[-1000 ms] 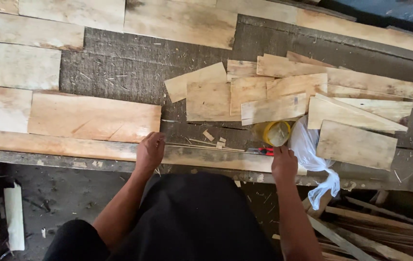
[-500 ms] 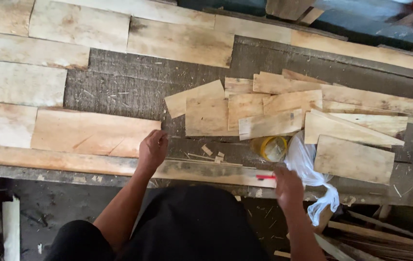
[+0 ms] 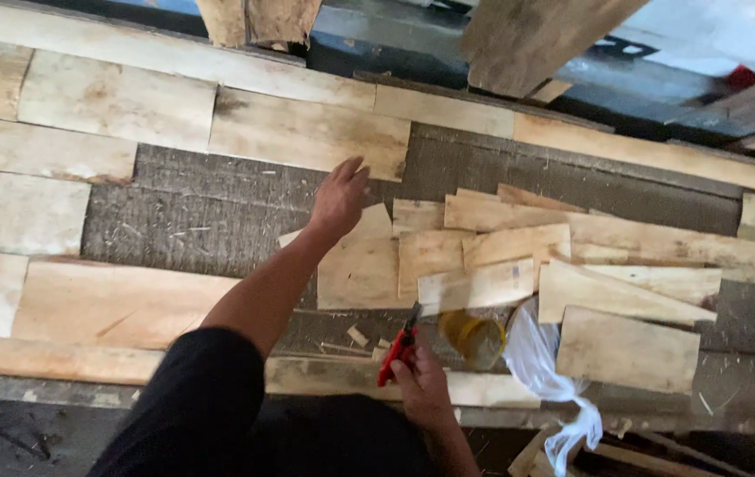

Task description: Arranging and trimming thin strips of wood veneer on a workbench.

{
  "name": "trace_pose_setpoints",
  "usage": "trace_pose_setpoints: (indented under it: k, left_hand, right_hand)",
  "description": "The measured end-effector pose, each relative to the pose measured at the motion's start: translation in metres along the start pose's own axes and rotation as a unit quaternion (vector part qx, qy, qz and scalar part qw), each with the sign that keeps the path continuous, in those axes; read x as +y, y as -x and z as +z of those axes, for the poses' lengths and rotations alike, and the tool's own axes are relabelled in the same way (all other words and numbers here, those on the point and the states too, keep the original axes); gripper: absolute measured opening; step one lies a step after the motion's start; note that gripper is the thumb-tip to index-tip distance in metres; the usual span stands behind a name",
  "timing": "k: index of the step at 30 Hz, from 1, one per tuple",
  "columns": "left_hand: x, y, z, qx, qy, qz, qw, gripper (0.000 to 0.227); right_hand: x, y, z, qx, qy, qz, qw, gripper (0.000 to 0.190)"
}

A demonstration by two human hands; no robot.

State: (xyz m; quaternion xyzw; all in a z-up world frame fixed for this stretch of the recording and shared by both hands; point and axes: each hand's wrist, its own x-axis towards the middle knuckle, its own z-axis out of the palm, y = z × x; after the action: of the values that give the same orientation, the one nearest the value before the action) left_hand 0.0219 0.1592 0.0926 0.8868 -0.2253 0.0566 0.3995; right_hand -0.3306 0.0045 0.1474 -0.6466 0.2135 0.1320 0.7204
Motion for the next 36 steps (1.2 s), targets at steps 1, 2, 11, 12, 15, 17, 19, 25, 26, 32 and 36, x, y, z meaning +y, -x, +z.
trace_pose_setpoints:
  k: [1, 2, 11, 12, 15, 17, 19, 25, 26, 32, 36]
  left_hand:
    - [-0.007, -0.014, 0.01, 0.001, 0.001, -0.001, 1.0, 0.034]
    - [-0.015, -0.029, 0.021, -0.009, -0.055, 0.041, 0.998, 0.042]
    - [-0.039, -0.081, 0.042, -0.084, -0.17, 0.128, 0.973, 0.067]
    - [-0.038, -0.082, 0.035, -0.104, -0.167, 0.122, 0.973, 0.071]
    - [-0.037, -0.083, 0.028, -0.124, -0.152, 0.132, 0.972, 0.071]
    - [-0.029, -0.086, 0.021, -0.136, -0.155, 0.121, 0.971, 0.071]
    - [-0.025, -0.088, 0.015, -0.148, -0.16, 0.111, 0.97, 0.072]
    - [-0.025, -0.091, 0.011, -0.153, -0.145, 0.107, 0.972, 0.071]
    - [-0.025, -0.09, 0.01, -0.15, -0.145, 0.104, 0.972, 0.072]
    - [-0.026, -0.092, 0.017, -0.151, -0.132, 0.09, 0.976, 0.074]
    - [-0.024, -0.092, 0.01, -0.177, -0.166, 0.087, 0.966, 0.075]
  right_hand:
    - [-0.014, -0.008, 0.006, -0.001, 0.002, 0.001, 1.0, 0.04]
    - [-0.028, -0.016, 0.012, 0.013, 0.008, 0.014, 1.0, 0.033]
    - [-0.085, -0.113, 0.028, 0.037, -0.077, -0.09, 0.992, 0.034]
    - [-0.088, -0.125, 0.03, 0.071, -0.068, -0.079, 0.992, 0.034]
    - [-0.084, -0.169, 0.026, 0.138, 0.032, -0.107, 0.984, 0.033]
    - [-0.111, -0.193, 0.031, 0.163, 0.143, -0.029, 0.976, 0.041]
    - [-0.121, -0.221, 0.033, 0.184, 0.25, 0.048, 0.949, 0.048]
    - [-0.115, -0.297, 0.026, 0.191, 0.408, -0.101, 0.887, 0.061]
    - [-0.118, -0.303, 0.027, 0.195, 0.411, -0.103, 0.885, 0.061]
    - [-0.126, -0.328, 0.026, 0.193, 0.458, -0.172, 0.85, 0.066]
    - [-0.124, -0.336, 0.026, 0.172, 0.48, -0.171, 0.843, 0.069]
